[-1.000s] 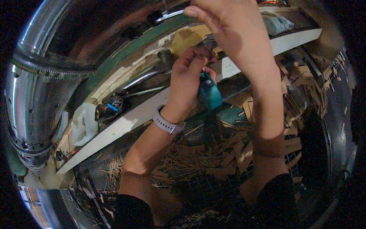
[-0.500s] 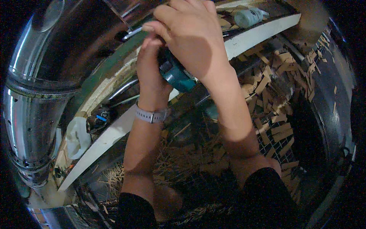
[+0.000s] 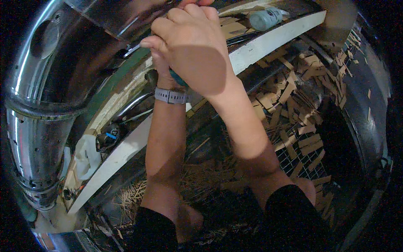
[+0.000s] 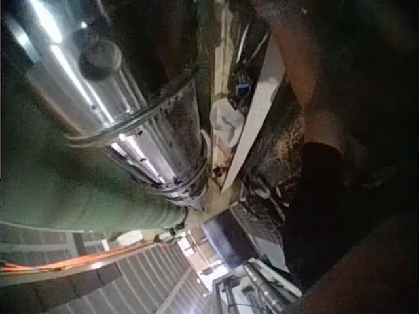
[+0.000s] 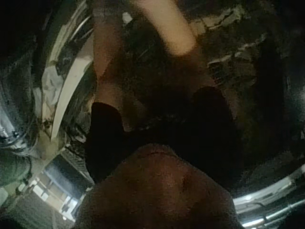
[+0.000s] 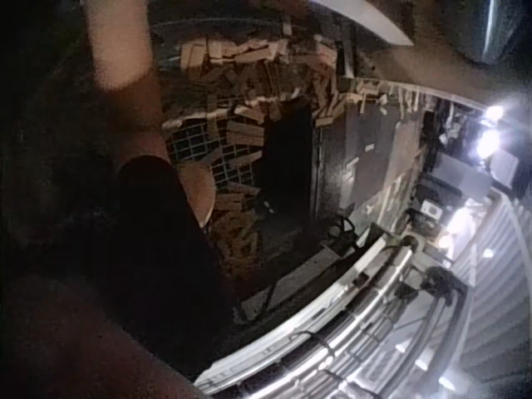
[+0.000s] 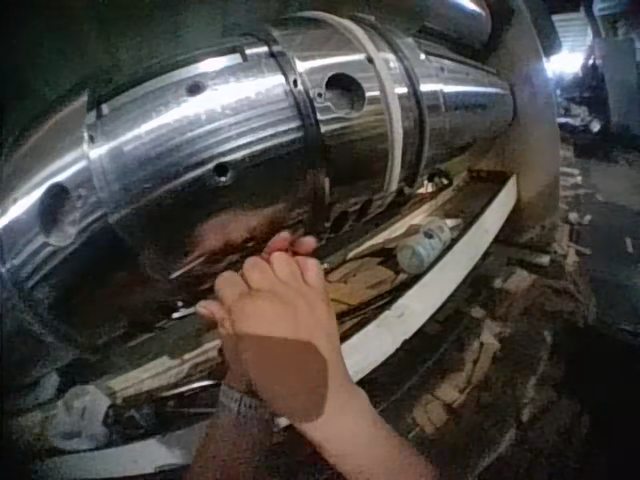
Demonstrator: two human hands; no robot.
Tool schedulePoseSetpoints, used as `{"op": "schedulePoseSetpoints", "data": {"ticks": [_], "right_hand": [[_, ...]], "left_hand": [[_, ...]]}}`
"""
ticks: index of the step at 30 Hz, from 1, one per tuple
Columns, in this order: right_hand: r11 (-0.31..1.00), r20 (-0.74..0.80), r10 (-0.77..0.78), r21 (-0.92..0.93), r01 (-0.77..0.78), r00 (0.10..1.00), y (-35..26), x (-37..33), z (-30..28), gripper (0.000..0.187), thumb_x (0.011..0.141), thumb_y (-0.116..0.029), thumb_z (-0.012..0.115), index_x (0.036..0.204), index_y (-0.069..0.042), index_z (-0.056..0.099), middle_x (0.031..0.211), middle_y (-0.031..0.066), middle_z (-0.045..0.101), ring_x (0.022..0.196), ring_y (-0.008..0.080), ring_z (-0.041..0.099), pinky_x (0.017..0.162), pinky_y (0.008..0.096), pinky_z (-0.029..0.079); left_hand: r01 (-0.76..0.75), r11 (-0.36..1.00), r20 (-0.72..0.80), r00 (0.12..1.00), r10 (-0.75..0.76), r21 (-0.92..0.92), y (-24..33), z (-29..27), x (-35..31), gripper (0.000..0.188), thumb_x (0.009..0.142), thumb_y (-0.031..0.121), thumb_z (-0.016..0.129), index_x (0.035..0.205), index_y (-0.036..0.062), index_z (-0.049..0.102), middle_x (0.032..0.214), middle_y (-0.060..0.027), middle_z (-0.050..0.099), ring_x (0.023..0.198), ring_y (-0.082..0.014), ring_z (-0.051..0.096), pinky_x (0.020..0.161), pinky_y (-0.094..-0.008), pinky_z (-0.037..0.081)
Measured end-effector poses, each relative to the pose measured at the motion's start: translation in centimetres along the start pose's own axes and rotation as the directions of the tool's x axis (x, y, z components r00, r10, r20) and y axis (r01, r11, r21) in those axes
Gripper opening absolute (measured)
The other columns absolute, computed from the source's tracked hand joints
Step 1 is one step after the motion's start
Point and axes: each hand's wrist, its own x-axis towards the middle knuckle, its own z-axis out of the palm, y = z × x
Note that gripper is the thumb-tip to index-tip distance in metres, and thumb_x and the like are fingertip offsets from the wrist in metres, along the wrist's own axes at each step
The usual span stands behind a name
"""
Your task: The person uses a tape measure and a hex key to adjust components on a large industrial roller assembly, then manually slides a piece of cardboard along the machine frame.
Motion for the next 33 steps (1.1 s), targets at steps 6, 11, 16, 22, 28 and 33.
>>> {"op": "schedulePoseSetpoints", "data": {"ticks": [6,11,16,22,28,33], "right_hand": [[0.992,0.217,0.034,0.111,-0.059,0.976,-0.7,0.0,-2.7,0.011,0.080,-0.016,0.058,0.076,-0.007,0.055,0.076,0.0092,0.050,0.081,0.0237,0.046,0.076,0.0371,0.032],[0.991,0.329,0.132,-0.024,-0.132,0.935,-0.4,-0.3,-2.5,0.016,0.070,-0.027,0.061,0.071,-0.013,0.055,0.077,0.0070,0.050,0.090,0.0282,0.046,0.081,0.0390,0.034],[0.988,0.319,0.151,-0.007,-0.157,0.936,-1.9,0.2,-2.8,0.018,0.069,-0.026,0.061,0.075,-0.011,0.055,0.082,0.0069,0.050,0.093,0.0272,0.046,0.085,0.0389,0.033],[0.978,0.353,0.205,-0.041,-0.204,0.913,-1.5,0.7,-2.4,0.021,0.067,-0.024,0.063,0.078,-0.008,0.056,0.087,0.0065,0.053,0.098,0.0254,0.046,0.090,0.0384,0.031],[0.969,0.381,0.161,0.114,-0.219,0.911,-1.0,1.2,-3.3,0.023,0.069,-0.028,0.064,0.079,-0.009,0.057,0.085,0.0068,0.052,0.093,0.0241,0.048,0.091,0.0391,0.032],[0.949,0.601,0.147,0.137,-0.283,0.785,-0.2,1.7,-4.6,0.032,0.077,-0.032,0.058,0.096,-0.005,0.059,0.100,0.0128,0.056,0.105,0.0298,0.047,0.096,0.0445,0.031]], "left_hand": [[0.062,0.994,-0.229,0.973,-0.039,0.091,-2.2,1.2,-2.0,0.031,0.092,0.033,0.039,0.087,0.0064,0.055,0.089,-0.0041,0.058,0.080,-0.0148,0.056,0.072,-0.0299,0.045],[0.167,0.965,-0.398,0.914,-0.075,0.201,-2.4,0.9,-3.6,0.031,0.092,0.031,0.039,0.088,0.0054,0.055,0.089,-0.0043,0.058,0.079,-0.0146,0.056,0.072,-0.0298,0.045],[0.215,0.937,-0.488,0.871,-0.057,0.275,-1.0,1.3,-4.3,0.030,0.092,0.029,0.040,0.089,0.0044,0.056,0.089,-0.0045,0.058,0.079,-0.0143,0.056,0.072,-0.0298,0.045],[0.280,0.916,-0.570,0.819,-0.072,0.287,-1.9,1.3,-4.1,0.029,0.092,0.027,0.040,0.089,0.0032,0.056,0.088,-0.0047,0.058,0.078,-0.0140,0.056,0.071,-0.0297,0.045],[0.317,0.895,-0.640,0.767,-0.047,0.315,-1.5,2.0,-4.7,0.028,0.093,0.025,0.041,0.090,0.0020,0.056,0.088,-0.0050,0.058,0.077,-0.0137,0.056,0.071,-0.0297,0.045],[0.341,0.876,-0.679,0.734,-0.023,0.340,-1.8,3.0,-4.0,0.027,0.093,0.023,0.041,0.091,0.0010,0.056,0.088,-0.0052,0.059,0.077,-0.0134,0.056,0.071,-0.0296,0.045]]}}
